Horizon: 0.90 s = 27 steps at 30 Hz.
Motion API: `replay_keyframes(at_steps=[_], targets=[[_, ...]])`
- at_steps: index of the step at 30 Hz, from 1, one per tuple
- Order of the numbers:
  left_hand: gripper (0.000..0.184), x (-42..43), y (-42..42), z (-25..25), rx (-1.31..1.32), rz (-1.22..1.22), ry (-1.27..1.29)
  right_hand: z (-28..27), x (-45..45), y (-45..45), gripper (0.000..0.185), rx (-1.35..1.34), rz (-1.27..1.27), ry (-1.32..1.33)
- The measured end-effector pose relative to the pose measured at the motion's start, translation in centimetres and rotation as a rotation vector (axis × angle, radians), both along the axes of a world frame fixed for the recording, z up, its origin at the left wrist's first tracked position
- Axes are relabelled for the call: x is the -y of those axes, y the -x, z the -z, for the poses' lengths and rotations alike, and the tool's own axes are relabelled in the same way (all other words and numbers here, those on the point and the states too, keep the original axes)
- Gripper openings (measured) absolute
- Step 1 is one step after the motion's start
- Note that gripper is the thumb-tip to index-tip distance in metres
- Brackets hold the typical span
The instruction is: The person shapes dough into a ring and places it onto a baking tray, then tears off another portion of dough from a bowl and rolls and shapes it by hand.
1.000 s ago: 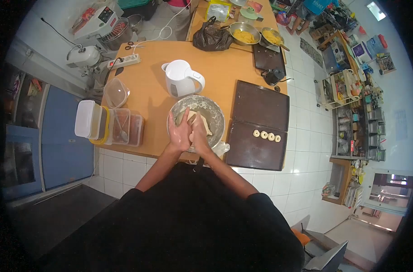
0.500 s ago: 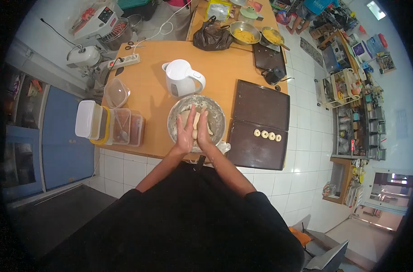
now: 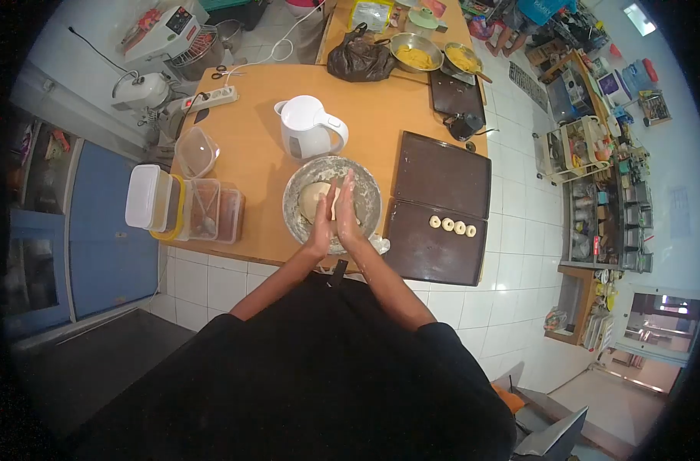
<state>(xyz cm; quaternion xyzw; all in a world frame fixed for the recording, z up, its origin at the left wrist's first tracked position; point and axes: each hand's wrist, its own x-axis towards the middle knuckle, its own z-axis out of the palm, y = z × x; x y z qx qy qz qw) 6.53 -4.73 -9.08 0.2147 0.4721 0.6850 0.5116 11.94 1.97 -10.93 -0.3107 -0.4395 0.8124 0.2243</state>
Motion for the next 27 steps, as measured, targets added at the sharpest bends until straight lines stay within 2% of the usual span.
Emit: replay_keyframes(at_steps=[2,5,7,9,10,12,14,15,16,17,20,22,23,26,27], targets=[[0.072,-0.2,0.9,1.2,0.096,-0.054,0.028,-0.9,1.3,0.3,0.079,-0.013,0.012,-0.171],[0.076,-0.5,2.8,1.0,0.36,-0.214,0.111,1.5,2.8,-0.3,0.079,0.02,-0.026,-0.152],[0.075,-0.1,2.0,-0.3,0.345,-0.179,0.045,1.5,2.5,-0.4,0.079,0.054,-0.029,-0.138],[0.073,0.6,0.3,-1.4,0.301,-0.078,-0.103,1.0,0.6,0.3,0.077,-0.137,-0.055,0.183],[0.073,0.6,-0.2,-1.1,0.302,-0.076,-0.102,0.9,0.3,0.6,0.077,-0.137,-0.053,0.184],[0.077,0.3,-0.7,0.4,0.18,-0.09,0.002,0.9,-0.1,1.0,0.079,-0.013,0.047,-0.063],[0.079,0.1,0.2,3.3,0.253,-0.072,-0.067,0.4,1.0,1.1,0.079,0.017,0.055,-0.155],[0.08,0.3,1.1,3.8,0.225,-0.093,-0.074,0.4,1.9,1.0,0.079,0.028,0.043,-0.197],[0.081,0.1,2.0,2.2,0.195,-0.113,-0.082,0.5,2.5,0.8,0.079,0.034,0.026,-0.219],[0.085,-0.8,2.6,0.6,0.446,-0.28,0.066,0.6,3.0,0.5,0.079,0.051,0.011,-0.233],[0.085,0.0,2.3,-0.9,0.286,-0.181,-0.05,0.7,2.6,0.2,0.078,0.081,-0.027,-0.194],[0.086,0.3,0.9,-0.7,0.343,-0.137,-0.055,-0.1,0.9,0.4,0.078,0.062,-0.011,-0.062],[0.087,0.5,0.1,-0.6,0.279,-0.096,-0.043,-0.4,0.3,0.6,0.078,0.056,0.007,-0.023],[0.092,0.7,-0.1,2.4,0.22,-0.022,0.014,-0.7,0.6,1.1,0.077,0.067,0.042,-0.102],[0.095,1.1,-0.2,3.9,0.081,-0.052,-0.123,-0.8,1.3,1.1,0.077,0.074,0.033,-0.17]])
